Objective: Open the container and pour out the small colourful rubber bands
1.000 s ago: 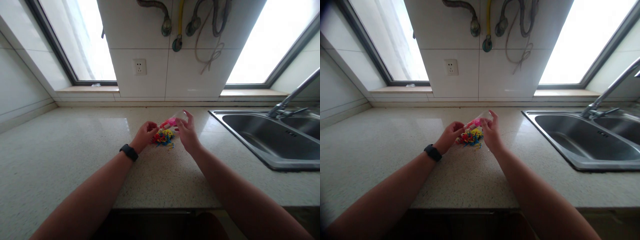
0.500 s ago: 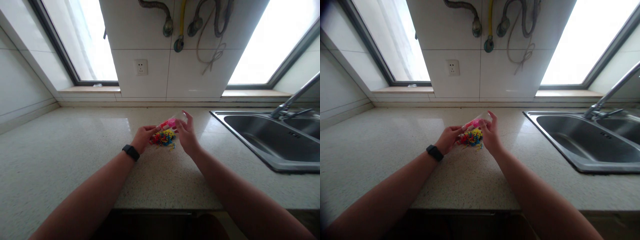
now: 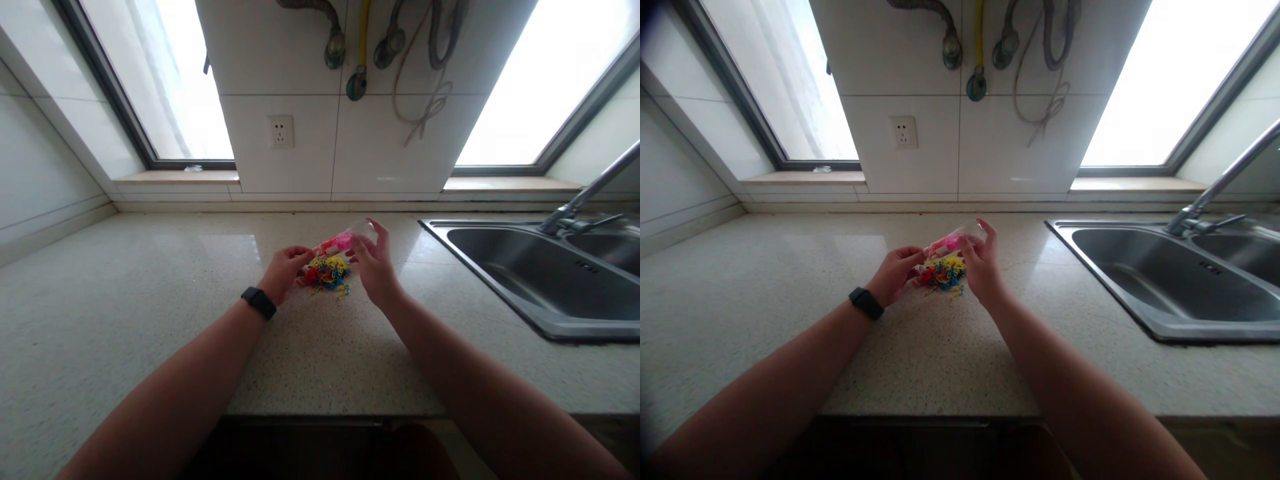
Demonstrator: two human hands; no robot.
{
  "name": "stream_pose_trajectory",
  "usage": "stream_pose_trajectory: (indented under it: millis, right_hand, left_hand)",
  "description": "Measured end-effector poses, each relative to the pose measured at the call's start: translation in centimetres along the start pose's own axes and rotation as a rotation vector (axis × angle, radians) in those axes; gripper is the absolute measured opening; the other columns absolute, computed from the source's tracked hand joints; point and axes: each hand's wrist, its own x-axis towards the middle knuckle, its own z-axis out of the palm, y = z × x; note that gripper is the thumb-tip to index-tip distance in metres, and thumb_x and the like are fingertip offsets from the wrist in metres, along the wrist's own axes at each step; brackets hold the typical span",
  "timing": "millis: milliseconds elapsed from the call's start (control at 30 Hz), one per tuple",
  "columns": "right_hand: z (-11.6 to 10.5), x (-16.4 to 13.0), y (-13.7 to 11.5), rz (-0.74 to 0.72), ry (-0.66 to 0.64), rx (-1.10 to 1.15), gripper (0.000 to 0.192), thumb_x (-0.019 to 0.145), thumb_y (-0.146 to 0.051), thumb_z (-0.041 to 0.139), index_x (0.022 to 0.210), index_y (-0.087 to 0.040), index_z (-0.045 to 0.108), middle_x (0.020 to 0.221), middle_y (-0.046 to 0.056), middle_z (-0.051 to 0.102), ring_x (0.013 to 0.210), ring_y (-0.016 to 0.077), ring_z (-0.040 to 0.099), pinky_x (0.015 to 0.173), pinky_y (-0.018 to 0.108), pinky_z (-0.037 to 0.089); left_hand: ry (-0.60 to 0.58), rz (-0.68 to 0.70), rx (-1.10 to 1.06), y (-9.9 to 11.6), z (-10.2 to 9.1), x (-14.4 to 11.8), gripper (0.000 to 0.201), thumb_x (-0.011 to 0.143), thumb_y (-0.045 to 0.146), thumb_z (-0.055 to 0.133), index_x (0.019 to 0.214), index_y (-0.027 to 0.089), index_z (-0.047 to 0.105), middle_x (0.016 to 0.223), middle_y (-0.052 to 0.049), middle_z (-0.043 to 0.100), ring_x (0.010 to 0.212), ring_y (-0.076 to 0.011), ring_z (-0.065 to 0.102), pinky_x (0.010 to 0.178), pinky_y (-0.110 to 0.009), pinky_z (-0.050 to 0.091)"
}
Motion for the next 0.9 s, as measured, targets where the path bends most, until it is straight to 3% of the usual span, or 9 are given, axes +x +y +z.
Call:
stream_pose_trajectory:
  millis: [200, 333, 467, 900]
  right_hand:
    - [-0.9, 0.6, 0.0, -0.006, 0.06, -0.035, 0.059, 0.087, -0.048, 0.058, 0.134, -0.028, 0.028, 0.1, 0.006, 0.06, 0.071, 0.014, 0.057, 0.058, 0.028, 0.047]
    - [-1.6, 0.6, -0.6, -0.181, 0.093, -0.144, 0.062, 0.09, -0.046, 0.055, 0.141, -0.028, 0.024, 0.106, 0.009, 0.059, 0.075, 0.0156, 0.058, 0.062, 0.031, 0.049]
    - [-2.3, 0.3, -1.3, -0.367, -0.088, -0.48, 0.06, 0.088, -0.038, 0.061, 0.141, -0.027, 0.035, 0.113, 0.009, 0.06, 0.084, 0.0182, 0.058, 0.07, 0.036, 0.05]
    - [-2.6, 0.1, -1.4, -0.419, -0.114, -0.535, 0.059, 0.087, -0.03, 0.062, 0.141, -0.028, 0.038, 0.12, 0.009, 0.058, 0.096, 0.0213, 0.06, 0.082, 0.041, 0.053]
  left_hand:
    - [-0.012, 0.087, 0.131, 0.0, -0.5, 0.2, 0.035, 0.077, 0.042, 0.072, 0.09, 0.011, 0.06, 0.078, -0.004, 0.058, 0.056, -0.008, 0.05, 0.05, -0.022, 0.043]
    - [0.027, 0.212, 0.439, -0.1, -0.8, 0.4, 0.032, 0.079, 0.04, 0.068, 0.092, 0.011, 0.063, 0.074, -0.005, 0.06, 0.06, -0.0104, 0.052, 0.052, -0.022, 0.04]
    - [-0.013, 0.279, 0.662, 0.0, -0.7, 0.2, 0.032, 0.081, 0.04, 0.065, 0.098, 0.013, 0.067, 0.075, -0.005, 0.061, 0.063, -0.0118, 0.052, 0.056, -0.023, 0.04]
    - [-0.044, 0.356, 0.749, -0.4, -0.8, 0.3, 0.026, 0.083, 0.034, 0.061, 0.099, 0.014, 0.068, 0.089, -0.007, 0.064, 0.071, -0.0132, 0.053, 0.065, -0.025, 0.042]
